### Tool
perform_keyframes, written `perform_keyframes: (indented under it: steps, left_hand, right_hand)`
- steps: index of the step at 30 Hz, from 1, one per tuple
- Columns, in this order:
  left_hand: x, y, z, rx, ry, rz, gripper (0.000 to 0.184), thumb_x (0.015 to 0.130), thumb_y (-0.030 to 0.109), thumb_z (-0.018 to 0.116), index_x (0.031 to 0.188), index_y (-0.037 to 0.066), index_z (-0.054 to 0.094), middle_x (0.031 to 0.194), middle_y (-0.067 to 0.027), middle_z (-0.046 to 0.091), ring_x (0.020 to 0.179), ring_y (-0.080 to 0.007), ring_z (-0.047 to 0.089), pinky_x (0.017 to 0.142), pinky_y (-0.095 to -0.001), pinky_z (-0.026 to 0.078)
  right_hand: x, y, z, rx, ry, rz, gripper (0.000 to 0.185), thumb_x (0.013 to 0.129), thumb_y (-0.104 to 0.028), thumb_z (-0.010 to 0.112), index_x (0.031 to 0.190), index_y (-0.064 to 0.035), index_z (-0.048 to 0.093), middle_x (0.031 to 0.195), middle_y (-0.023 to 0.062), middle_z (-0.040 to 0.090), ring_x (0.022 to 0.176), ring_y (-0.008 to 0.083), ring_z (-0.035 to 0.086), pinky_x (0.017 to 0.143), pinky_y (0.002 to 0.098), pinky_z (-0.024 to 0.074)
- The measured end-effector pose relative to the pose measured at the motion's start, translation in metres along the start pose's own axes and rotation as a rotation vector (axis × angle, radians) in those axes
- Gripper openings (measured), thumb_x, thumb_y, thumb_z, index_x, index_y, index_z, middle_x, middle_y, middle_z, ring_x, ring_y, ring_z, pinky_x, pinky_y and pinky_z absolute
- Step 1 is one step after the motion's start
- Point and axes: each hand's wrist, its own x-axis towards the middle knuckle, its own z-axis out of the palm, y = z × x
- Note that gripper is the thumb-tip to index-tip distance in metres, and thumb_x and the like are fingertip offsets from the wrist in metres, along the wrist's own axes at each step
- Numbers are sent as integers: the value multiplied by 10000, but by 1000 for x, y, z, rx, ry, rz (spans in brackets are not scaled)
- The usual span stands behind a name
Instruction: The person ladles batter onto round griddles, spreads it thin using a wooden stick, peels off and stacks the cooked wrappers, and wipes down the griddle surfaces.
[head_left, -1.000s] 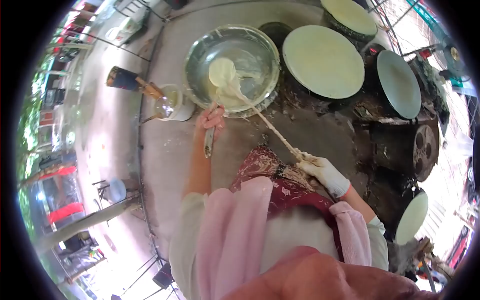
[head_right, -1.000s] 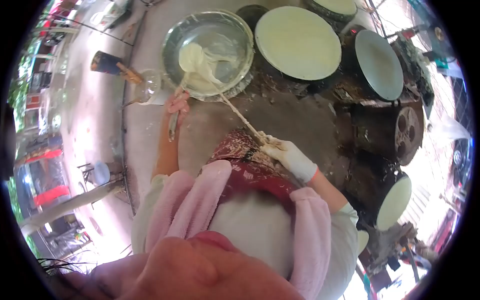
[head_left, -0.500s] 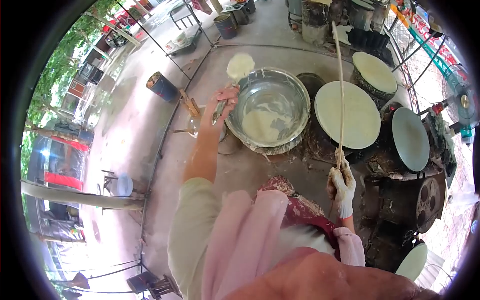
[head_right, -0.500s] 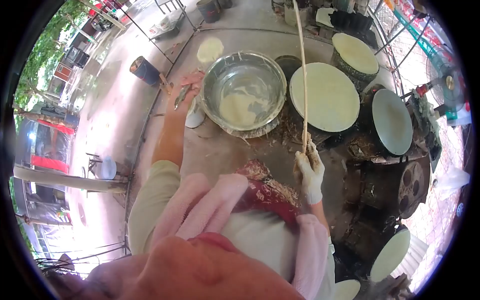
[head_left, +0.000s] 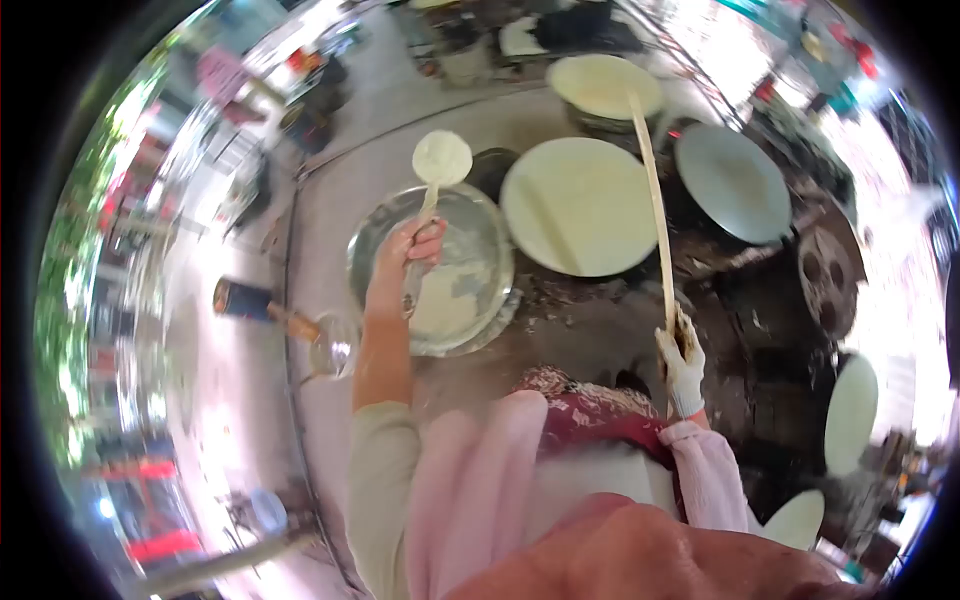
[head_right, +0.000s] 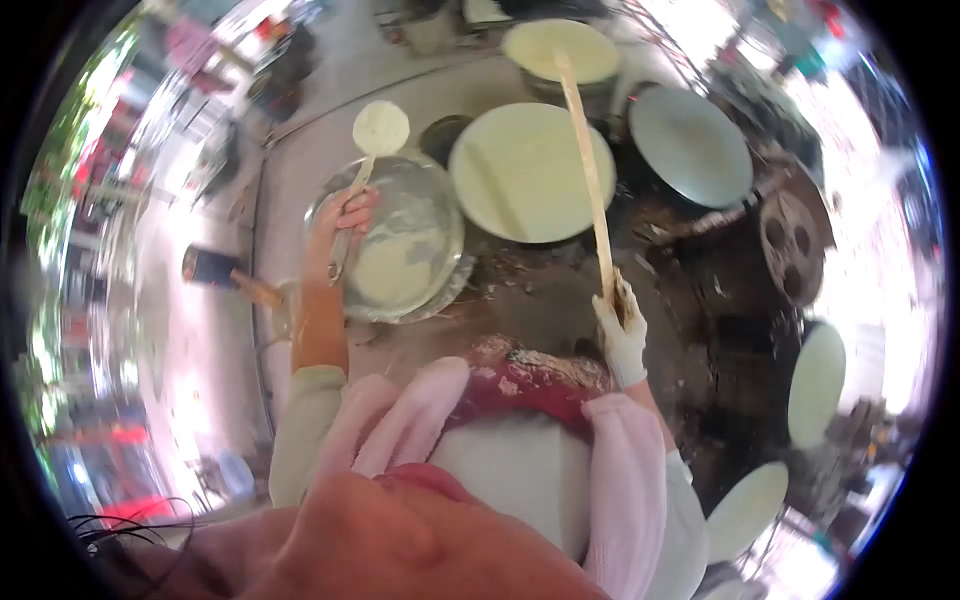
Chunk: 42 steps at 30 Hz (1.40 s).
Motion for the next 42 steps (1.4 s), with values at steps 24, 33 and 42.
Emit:
perform_keyframes:
  steps: [24,33,42]
  left_hand:
    - [441,-302,594,630,-258,-98,512,920,463,597,1051,-31,571,809,-101,630,639,-208,593,601,-353,474]
    - [468,-272,498,1232,303,720,485,941,321,569,1230,-64,509,1058,-245,620,917,-406,627,810,-464,512]
    - [419,-203,441,800,-61,750,226,994,193,514,1026,-30,523,747,-99,568,590,-184,569,519,-313,438]
  right_hand:
    - [342,-3,-328,-1129,391,174,539,954,-457,499,1443,-245,420,951,198,644,806,434,640,719,503,512]
    - [369,6,-293,-362,410,148,516,920,-303,644,1375,-87,534,917,94,684,834,222,660,751,358,507]
    - [382,3,-279,-225,380,183,539,920,-261,667,1376,-12,523,1063,39,669,934,100,600,820,222,473]
